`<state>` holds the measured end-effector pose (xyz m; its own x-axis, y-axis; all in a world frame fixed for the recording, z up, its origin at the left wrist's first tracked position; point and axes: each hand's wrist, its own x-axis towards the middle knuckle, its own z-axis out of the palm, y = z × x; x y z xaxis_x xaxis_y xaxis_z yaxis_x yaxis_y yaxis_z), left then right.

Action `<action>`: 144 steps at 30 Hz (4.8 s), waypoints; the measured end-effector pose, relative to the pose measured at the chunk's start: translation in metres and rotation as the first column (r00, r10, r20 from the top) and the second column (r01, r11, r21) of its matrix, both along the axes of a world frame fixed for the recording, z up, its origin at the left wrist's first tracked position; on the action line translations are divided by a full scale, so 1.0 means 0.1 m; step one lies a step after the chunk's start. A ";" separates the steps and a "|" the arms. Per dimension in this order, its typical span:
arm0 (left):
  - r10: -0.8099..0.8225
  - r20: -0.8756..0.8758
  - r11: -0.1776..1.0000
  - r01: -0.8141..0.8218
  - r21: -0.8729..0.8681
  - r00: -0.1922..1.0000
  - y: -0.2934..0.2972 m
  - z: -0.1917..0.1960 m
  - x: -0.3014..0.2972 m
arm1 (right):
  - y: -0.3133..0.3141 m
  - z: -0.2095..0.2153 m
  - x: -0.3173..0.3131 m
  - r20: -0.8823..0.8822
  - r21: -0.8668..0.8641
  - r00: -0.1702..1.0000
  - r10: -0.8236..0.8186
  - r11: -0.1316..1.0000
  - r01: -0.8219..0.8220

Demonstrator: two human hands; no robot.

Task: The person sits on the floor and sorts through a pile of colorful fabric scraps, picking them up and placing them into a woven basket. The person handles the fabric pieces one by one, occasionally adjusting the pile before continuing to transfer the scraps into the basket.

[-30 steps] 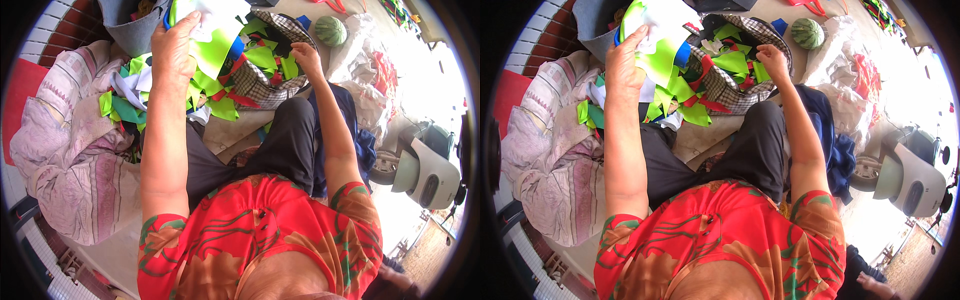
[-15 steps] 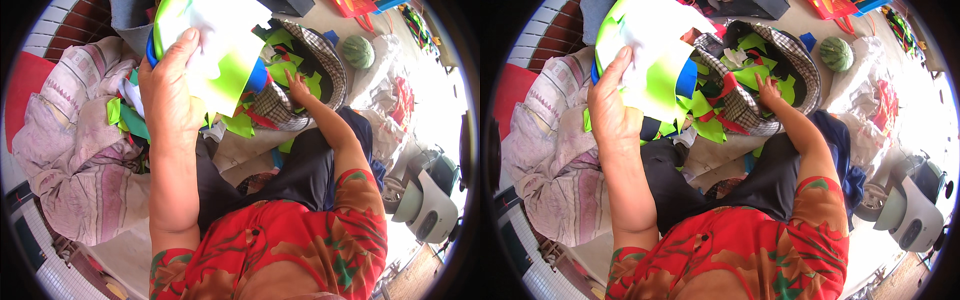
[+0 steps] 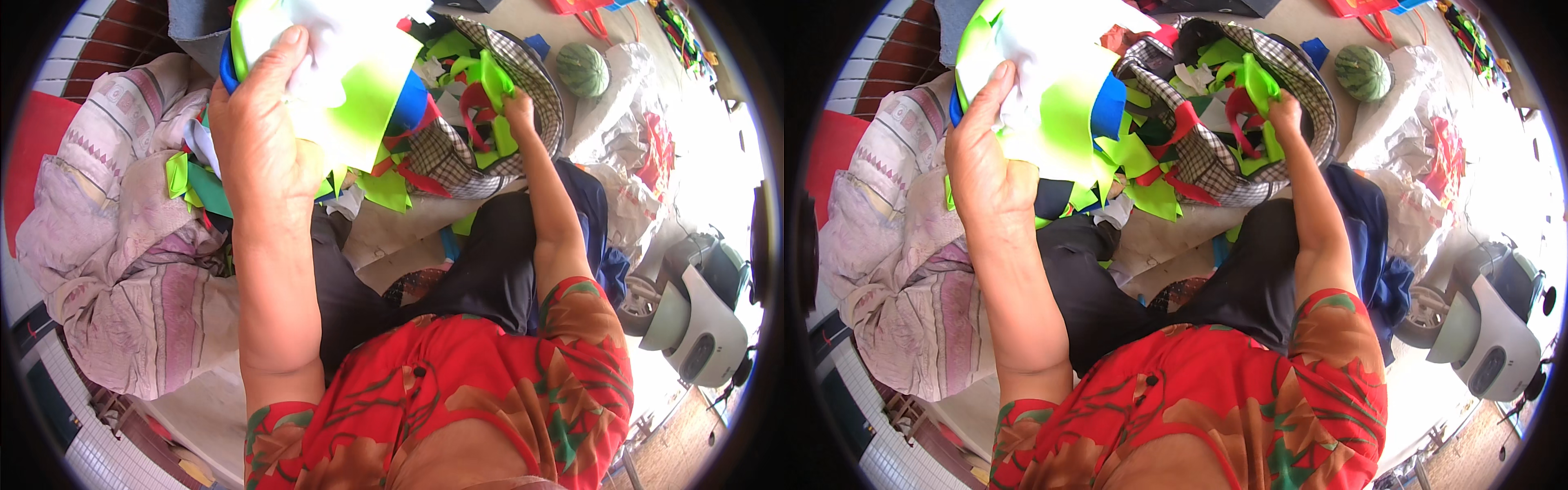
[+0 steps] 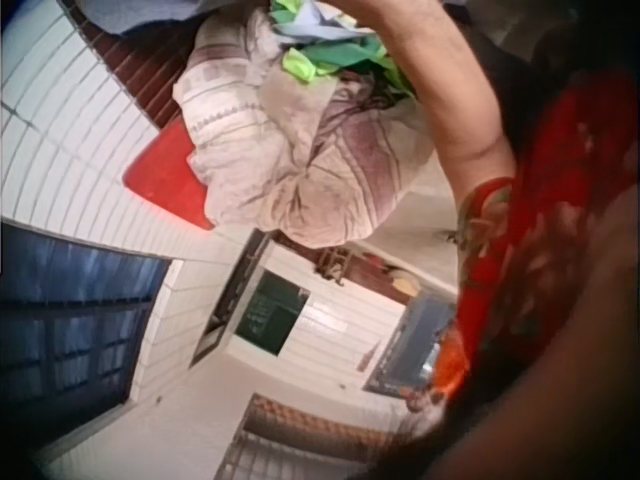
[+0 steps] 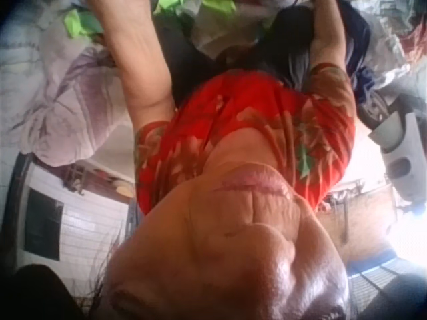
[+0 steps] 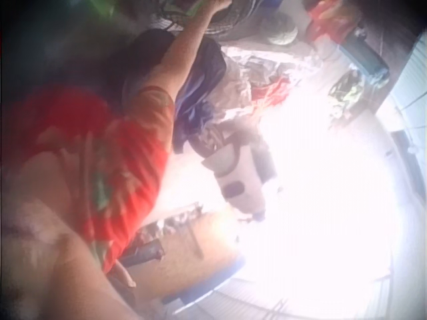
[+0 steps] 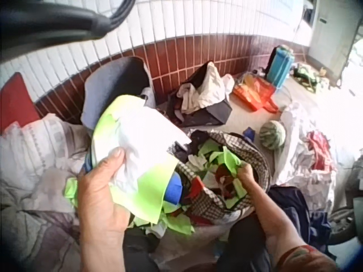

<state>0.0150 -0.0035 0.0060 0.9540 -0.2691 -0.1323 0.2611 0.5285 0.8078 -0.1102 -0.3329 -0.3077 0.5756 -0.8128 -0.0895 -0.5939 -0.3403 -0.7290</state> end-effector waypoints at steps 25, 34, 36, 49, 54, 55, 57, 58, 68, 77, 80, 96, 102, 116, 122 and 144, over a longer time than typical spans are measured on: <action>-0.315 0.029 0.936 0.306 0.172 0.949 -0.18 -0.06 -0.33 | 0.88 1.60 -0.32 0.808 0.571 0.221 -0.545 0.636 -0.518; -0.424 -0.002 0.891 0.417 0.177 0.906 -0.27 -0.18 -0.39 | 1.58 2.32 -0.26 0.871 0.454 0.179 -0.458 0.608 -0.651; -0.487 -0.052 0.869 0.489 0.078 0.872 -0.29 -0.20 -0.43 | 1.66 2.24 -0.24 0.884 0.464 0.268 -0.384 0.642 -0.611; -0.502 0.049 0.850 0.482 0.214 0.863 -0.42 -0.35 -0.53 | 2.04 2.15 -0.04 0.816 -0.131 0.506 0.280 0.941 -0.311; -0.393 0.096 0.880 0.343 0.329 0.915 -0.38 -0.20 -0.51 | 2.01 2.23 -0.12 0.805 -0.223 0.393 0.444 0.841 -0.493; -0.366 0.133 0.895 0.309 0.323 0.921 -0.37 -0.20 -0.48 | 2.00 2.23 -0.12 0.844 -0.138 0.376 0.382 0.833 -0.536; -0.259 0.146 0.947 0.222 0.232 0.955 -0.36 -0.22 -0.42 | 1.99 2.24 -0.11 0.905 0.025 0.348 0.246 0.785 -0.619; -0.221 0.170 0.955 0.178 0.238 0.960 -0.35 -0.21 -0.38 | 1.94 2.22 -0.10 0.931 0.076 0.322 0.171 0.772 -0.631; -0.086 0.178 0.987 0.059 0.151 0.980 -0.21 -0.11 -0.22 | 0.47 1.29 -0.12 0.511 0.175 0.858 -0.055 0.984 -0.041; -0.079 0.146 0.984 0.055 0.167 0.986 -0.17 0.04 -0.27 | 0.24 -0.24 0.02 -0.382 -0.031 0.877 0.292 0.944 -0.328; -0.071 0.132 0.985 0.048 0.169 0.989 -0.14 0.04 -0.26 | 0.26 -0.42 0.10 -0.419 0.027 0.858 0.297 0.949 -0.315; -0.096 0.047 0.991 0.091 0.095 0.994 -0.04 0.04 -0.27 | 0.06 -1.51 0.08 -0.600 0.153 0.618 0.507 0.831 -0.534; -0.152 0.094 0.988 0.150 0.029 0.984 -0.01 -0.07 -0.20 | 0.19 -0.96 0.01 -0.571 0.007 0.696 0.434 0.851 -0.525; 0.009 0.125 0.999 -0.004 -0.037 0.992 -0.13 -0.10 -0.12 | 0.59 1.08 0.15 0.132 -0.077 0.983 0.127 0.990 -0.118; -0.069 0.166 0.998 0.069 0.006 0.984 -0.11 0.02 -0.18 | 0.91 1.28 0.03 0.834 0.534 0.380 -0.401 0.758 -0.374; -0.116 0.159 0.989 0.099 0.113 0.980 -0.15 -0.03 -0.24 | 0.97 1.39 0.14 0.741 0.486 0.642 -0.197 0.817 -0.311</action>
<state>-0.0089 -0.0186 0.0034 0.9311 -0.3646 -0.0080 0.1703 0.4155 0.8935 -0.0967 -0.2358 -0.1689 0.6848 -0.7287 -0.0101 0.2359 0.2348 -0.9430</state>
